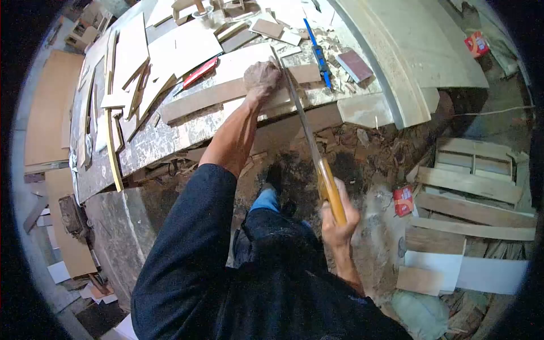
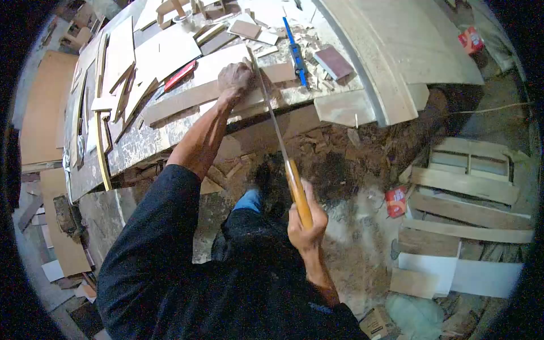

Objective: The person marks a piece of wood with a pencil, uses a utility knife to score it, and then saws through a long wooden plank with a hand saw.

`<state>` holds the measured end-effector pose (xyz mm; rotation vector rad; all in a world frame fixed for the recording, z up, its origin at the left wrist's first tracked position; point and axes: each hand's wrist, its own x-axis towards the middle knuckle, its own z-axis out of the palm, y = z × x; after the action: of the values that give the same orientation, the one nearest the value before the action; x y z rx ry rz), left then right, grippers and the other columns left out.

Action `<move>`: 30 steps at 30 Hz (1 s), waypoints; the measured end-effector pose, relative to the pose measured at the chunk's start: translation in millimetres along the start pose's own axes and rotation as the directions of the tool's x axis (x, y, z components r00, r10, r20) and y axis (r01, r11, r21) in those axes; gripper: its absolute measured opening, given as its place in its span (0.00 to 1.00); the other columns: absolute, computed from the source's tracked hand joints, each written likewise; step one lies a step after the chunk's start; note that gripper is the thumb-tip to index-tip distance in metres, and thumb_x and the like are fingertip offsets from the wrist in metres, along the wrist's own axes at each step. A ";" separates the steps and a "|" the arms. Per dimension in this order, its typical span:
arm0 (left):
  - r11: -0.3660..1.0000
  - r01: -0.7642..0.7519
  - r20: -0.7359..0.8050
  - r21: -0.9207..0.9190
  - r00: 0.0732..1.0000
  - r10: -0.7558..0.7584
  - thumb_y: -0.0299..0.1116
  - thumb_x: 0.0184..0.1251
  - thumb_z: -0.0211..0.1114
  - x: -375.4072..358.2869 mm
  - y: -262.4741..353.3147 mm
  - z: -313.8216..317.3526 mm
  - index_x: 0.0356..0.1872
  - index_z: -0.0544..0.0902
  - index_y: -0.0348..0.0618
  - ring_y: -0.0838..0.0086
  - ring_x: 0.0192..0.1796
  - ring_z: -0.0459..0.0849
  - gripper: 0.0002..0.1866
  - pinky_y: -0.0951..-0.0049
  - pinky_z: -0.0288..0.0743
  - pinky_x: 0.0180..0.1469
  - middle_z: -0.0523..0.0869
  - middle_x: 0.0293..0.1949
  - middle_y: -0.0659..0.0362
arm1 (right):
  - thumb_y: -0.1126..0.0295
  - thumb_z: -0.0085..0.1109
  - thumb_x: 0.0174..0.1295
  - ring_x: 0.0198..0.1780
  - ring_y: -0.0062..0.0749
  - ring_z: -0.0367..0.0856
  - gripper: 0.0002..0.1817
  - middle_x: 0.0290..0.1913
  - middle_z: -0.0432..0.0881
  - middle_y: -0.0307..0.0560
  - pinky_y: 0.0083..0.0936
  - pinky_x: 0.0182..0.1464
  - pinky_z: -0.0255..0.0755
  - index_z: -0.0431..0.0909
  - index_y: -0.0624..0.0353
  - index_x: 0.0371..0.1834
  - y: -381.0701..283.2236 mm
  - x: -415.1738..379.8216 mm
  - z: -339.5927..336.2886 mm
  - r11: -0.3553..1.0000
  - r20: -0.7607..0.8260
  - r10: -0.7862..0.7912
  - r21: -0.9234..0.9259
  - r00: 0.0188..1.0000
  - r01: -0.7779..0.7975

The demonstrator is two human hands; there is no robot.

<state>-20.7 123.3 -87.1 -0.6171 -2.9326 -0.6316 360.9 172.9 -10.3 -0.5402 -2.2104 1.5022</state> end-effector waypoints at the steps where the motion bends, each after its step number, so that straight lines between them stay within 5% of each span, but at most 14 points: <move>1: 0.997 -0.067 -0.010 0.039 0.998 0.067 0.44 0.67 0.53 -1.6 0.2 -1.5 0.33 0.88 0.46 0.52 0.34 0.87 0.18 0.56 0.79 0.42 0.87 0.30 0.45 | 0.84 0.49 0.55 0.51 0.38 0.83 0.30 0.54 0.82 0.59 0.28 0.52 0.75 0.69 0.67 0.66 3.8 15.2 7.4 1.000 0.005 -0.008 -0.020 1.000 0.008; 3: 0.973 -0.192 -0.030 0.124 0.980 0.197 0.41 0.69 0.48 -7.6 1.6 -9.9 0.35 0.88 0.44 0.51 0.35 0.88 0.20 0.56 0.80 0.38 0.87 0.29 0.44 | 0.84 0.49 0.55 0.52 0.38 0.83 0.29 0.55 0.81 0.61 0.28 0.54 0.74 0.69 0.68 0.65 7.9 55.8 29.4 0.998 0.021 -0.031 -0.056 0.999 0.032; 5: 0.986 -0.142 -0.073 0.090 0.986 0.149 0.40 0.68 0.49 -10.9 3.0 -14.3 0.37 0.88 0.45 0.52 0.35 0.88 0.18 0.56 0.80 0.38 0.87 0.30 0.45 | 0.84 0.49 0.55 0.50 0.37 0.84 0.30 0.54 0.81 0.60 0.27 0.52 0.76 0.69 0.66 0.66 19.5 84.6 46.2 0.980 -0.055 -0.199 -0.028 0.978 0.198; 9: 0.999 -0.038 0.055 0.007 0.998 0.037 0.41 0.68 0.49 4.3 -4.8 0.5 0.39 0.87 0.48 0.53 0.35 0.88 0.17 0.57 0.80 0.38 0.87 0.30 0.46 | 0.85 0.47 0.55 0.51 0.35 0.83 0.29 0.53 0.82 0.57 0.26 0.52 0.75 0.70 0.65 0.64 -3.8 42.5 21.6 0.998 0.010 -0.027 -0.064 1.000 0.027; 10: 0.997 -0.056 -0.016 0.059 0.998 0.057 0.45 0.70 0.48 2.2 -6.5 6.7 0.38 0.88 0.48 0.52 0.35 0.88 0.20 0.56 0.80 0.41 0.87 0.30 0.46 | 0.85 0.47 0.55 0.51 0.35 0.83 0.29 0.53 0.82 0.57 0.26 0.53 0.75 0.70 0.65 0.64 -11.3 21.2 10.3 0.999 0.010 -0.008 -0.051 1.000 0.009; 13: 0.996 -0.087 0.062 0.028 0.994 0.085 0.45 0.68 0.51 -3.2 -2.0 -7.9 0.39 0.88 0.49 0.53 0.34 0.88 0.19 0.55 0.80 0.42 0.87 0.31 0.47 | 0.85 0.48 0.55 0.51 0.36 0.83 0.28 0.52 0.82 0.57 0.26 0.53 0.74 0.71 0.64 0.64 -6.1 12.5 8.6 0.997 -0.041 -0.082 -0.006 0.996 0.082; 17: 0.977 -0.184 -0.109 0.105 0.975 0.195 0.43 0.62 0.57 -4.1 -13.5 3.2 0.37 0.88 0.49 0.55 0.35 0.88 0.14 0.56 0.80 0.40 0.88 0.32 0.49 | 0.85 0.48 0.54 0.56 0.37 0.80 0.28 0.53 0.82 0.56 0.27 0.60 0.70 0.70 0.68 0.63 10.7 84.6 46.5 0.999 0.013 -0.048 -0.008 0.999 0.048; 18: 0.998 -0.018 0.059 0.064 0.998 0.014 0.43 0.63 0.56 2.4 0.6 -5.8 0.36 0.88 0.49 0.54 0.36 0.88 0.15 0.57 0.80 0.41 0.88 0.34 0.49 | 0.85 0.49 0.54 0.56 0.38 0.81 0.29 0.54 0.81 0.55 0.26 0.59 0.71 0.70 0.67 0.64 14.2 85.3 49.1 0.983 -0.058 -0.183 0.018 0.981 0.185; 21: 0.997 -0.002 -0.040 0.082 0.999 0.005 0.42 0.62 0.56 -3.7 8.3 -10.9 0.36 0.88 0.50 0.55 0.37 0.88 0.14 0.58 0.80 0.42 0.88 0.35 0.50 | 0.85 0.47 0.56 0.50 0.39 0.84 0.27 0.52 0.82 0.58 0.26 0.51 0.76 0.71 0.66 0.63 -4.6 43.0 25.2 0.989 -0.047 -0.125 -0.084 0.991 0.120; 24: 0.998 0.056 0.186 0.041 0.980 -0.063 0.48 0.65 0.58 5.7 1.0 -4.9 0.46 0.84 0.49 0.55 0.43 0.83 0.18 0.57 0.75 0.49 0.85 0.39 0.52 | 0.85 0.46 0.55 0.46 0.35 0.85 0.28 0.50 0.83 0.55 0.24 0.49 0.76 0.72 0.65 0.63 -5.1 8.8 2.8 0.997 -0.015 -0.071 -0.035 0.997 0.071; 28: 0.986 -0.121 0.047 0.113 0.992 0.116 0.49 0.65 0.59 -3.1 -7.2 -2.3 0.41 0.86 0.49 0.57 0.42 0.84 0.17 0.58 0.76 0.49 0.86 0.37 0.51 | 0.85 0.48 0.54 0.41 0.36 0.86 0.31 0.44 0.83 0.57 0.29 0.43 0.77 0.71 0.57 0.65 7.2 66.6 37.5 0.986 0.019 -0.055 -0.156 0.998 0.057; 30: 0.989 -0.147 -0.041 0.030 0.988 0.148 0.49 0.64 0.59 5.3 -22.5 6.0 0.40 0.87 0.50 0.56 0.41 0.84 0.17 0.57 0.76 0.47 0.86 0.36 0.51 | 0.83 0.49 0.54 0.42 0.42 0.86 0.30 0.44 0.82 0.58 0.30 0.44 0.77 0.70 0.58 0.64 15.6 82.6 46.3 0.987 -0.042 -0.154 -0.046 0.987 0.153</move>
<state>-34.5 108.9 -100.3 -0.7987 -2.8178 -0.5807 268.1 186.1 -30.6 -0.4029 -2.1998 1.3536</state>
